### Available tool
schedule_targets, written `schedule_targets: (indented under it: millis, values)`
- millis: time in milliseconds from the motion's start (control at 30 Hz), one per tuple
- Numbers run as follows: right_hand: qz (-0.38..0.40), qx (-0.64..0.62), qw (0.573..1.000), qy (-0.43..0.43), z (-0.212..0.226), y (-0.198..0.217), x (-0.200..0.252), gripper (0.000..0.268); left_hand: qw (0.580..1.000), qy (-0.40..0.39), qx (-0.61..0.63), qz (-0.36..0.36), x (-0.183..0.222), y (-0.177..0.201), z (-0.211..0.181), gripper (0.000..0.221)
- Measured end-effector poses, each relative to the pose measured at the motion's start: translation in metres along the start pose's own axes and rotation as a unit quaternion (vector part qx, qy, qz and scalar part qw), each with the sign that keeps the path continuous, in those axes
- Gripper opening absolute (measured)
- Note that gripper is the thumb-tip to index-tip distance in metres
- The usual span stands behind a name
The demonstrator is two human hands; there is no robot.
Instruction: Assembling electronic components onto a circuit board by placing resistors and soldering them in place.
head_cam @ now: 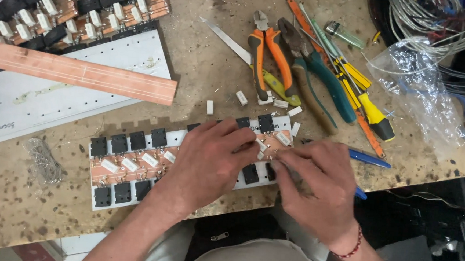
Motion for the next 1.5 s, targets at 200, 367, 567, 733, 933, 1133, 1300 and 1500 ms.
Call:
schedule_targets:
  millis: [200,367,567,733,933,1133,1300,1500]
  values:
    - [-0.022,-0.02,0.999,-0.015,-0.016,0.007,0.013,0.004,1.0,0.005,0.01,-0.014,0.001,-0.002,0.0,0.015]
    - [-0.007,-0.027,1.0,0.003,-0.012,0.001,0.022,0.007,1.0,0.007,0.008,-0.006,0.001,0.0,0.001,0.014]
    - [0.001,-0.022,1.0,0.019,-0.009,-0.006,0.028,0.012,0.994,0.038,0.093,-0.03,0.002,0.002,0.001,0.009]
    - [-0.006,-0.032,0.999,0.02,-0.007,-0.006,0.026,0.009,0.997,0.034,0.063,-0.019,0.004,0.0,0.001,0.014]
    - [-0.006,-0.019,1.0,0.022,-0.005,-0.007,0.027,0.013,0.995,0.041,0.093,-0.015,0.002,0.003,0.002,0.008]
    - [-0.016,0.015,0.999,0.045,-0.002,-0.013,0.031,0.017,0.994,0.036,0.095,-0.047,-0.007,0.019,-0.01,0.004]
    - [0.026,0.07,0.995,0.059,-0.001,-0.014,0.031,0.019,0.992,0.015,0.123,-0.013,-0.01,0.014,-0.011,0.008]
    - [0.027,0.082,0.995,0.053,0.002,-0.014,0.025,0.024,0.99,0.037,0.133,-0.029,-0.011,0.007,-0.01,0.014]
Point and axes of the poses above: each hand's wrist, its own x-axis away from the middle knuckle, its own y-axis out of the back of the hand, z = x × y, the point moved 2 cm from there along -x, towards the middle knuckle, and after that the axes turned 9 degrees about x, right-handed, at the moved point
